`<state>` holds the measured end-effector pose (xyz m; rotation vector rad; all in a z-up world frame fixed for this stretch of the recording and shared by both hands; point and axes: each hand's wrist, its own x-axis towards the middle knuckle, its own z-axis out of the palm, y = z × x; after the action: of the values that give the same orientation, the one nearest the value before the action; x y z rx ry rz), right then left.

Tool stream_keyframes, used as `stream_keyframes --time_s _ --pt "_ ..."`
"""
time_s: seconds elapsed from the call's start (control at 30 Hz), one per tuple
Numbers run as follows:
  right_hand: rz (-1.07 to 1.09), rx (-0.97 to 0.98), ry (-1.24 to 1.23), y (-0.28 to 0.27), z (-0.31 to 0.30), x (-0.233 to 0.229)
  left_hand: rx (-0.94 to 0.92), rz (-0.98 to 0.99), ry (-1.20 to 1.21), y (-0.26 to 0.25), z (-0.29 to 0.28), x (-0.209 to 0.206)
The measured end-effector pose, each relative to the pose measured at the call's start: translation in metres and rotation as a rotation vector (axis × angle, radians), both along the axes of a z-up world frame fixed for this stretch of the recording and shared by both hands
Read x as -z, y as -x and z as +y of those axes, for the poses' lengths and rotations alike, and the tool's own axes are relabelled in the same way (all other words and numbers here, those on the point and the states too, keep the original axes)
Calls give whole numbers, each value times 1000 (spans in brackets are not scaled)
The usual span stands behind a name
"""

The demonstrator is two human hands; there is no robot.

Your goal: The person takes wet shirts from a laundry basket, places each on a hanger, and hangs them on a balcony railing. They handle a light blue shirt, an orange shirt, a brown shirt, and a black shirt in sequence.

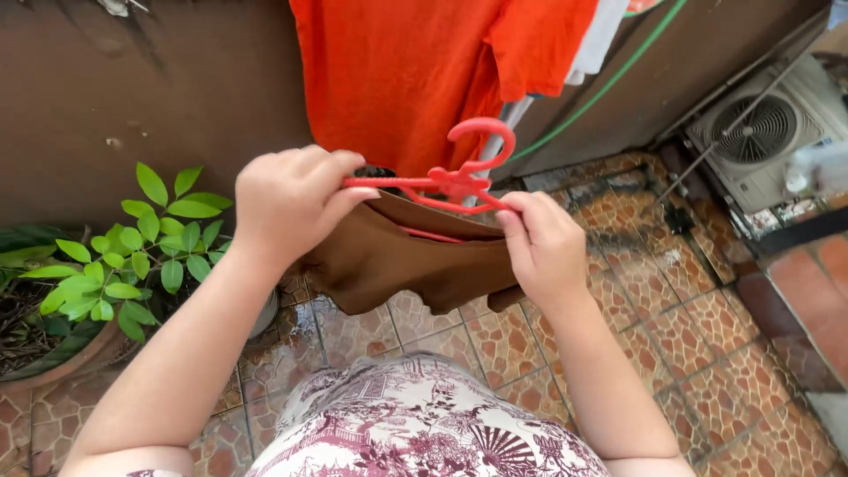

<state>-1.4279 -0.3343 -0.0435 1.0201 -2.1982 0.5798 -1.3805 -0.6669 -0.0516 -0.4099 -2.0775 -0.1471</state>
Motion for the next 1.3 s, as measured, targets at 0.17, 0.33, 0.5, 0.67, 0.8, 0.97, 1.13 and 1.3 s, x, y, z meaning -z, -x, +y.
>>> stream_keyframes --time_s 0.17,0.33,0.5,0.67,0.8,0.97,1.13,1.3 --pt "256 122 84 38 -1 -40 128 -587 -588 17 -44 -32" --pt "267 139 89 79 4 -83 119 -1371 -734 72 -100 31" --pt "245 230 80 115 14 -88 154 -1224 -836 127 -170 86" --pt "112 283 279 130 8 -77 185 -1328 -637 147 -227 69" --pt "154 301 271 133 -20 -73 -33 -946 -756 158 -264 45" --pt "131 324 287 141 -95 -90 180 -512 -243 184 -225 -17" --pt "231 299 108 153 -148 -118 606 -68 -163 222 -156 -79" --pt "299 243 65 158 -178 -135 394 150 -31 268 -131 -94"
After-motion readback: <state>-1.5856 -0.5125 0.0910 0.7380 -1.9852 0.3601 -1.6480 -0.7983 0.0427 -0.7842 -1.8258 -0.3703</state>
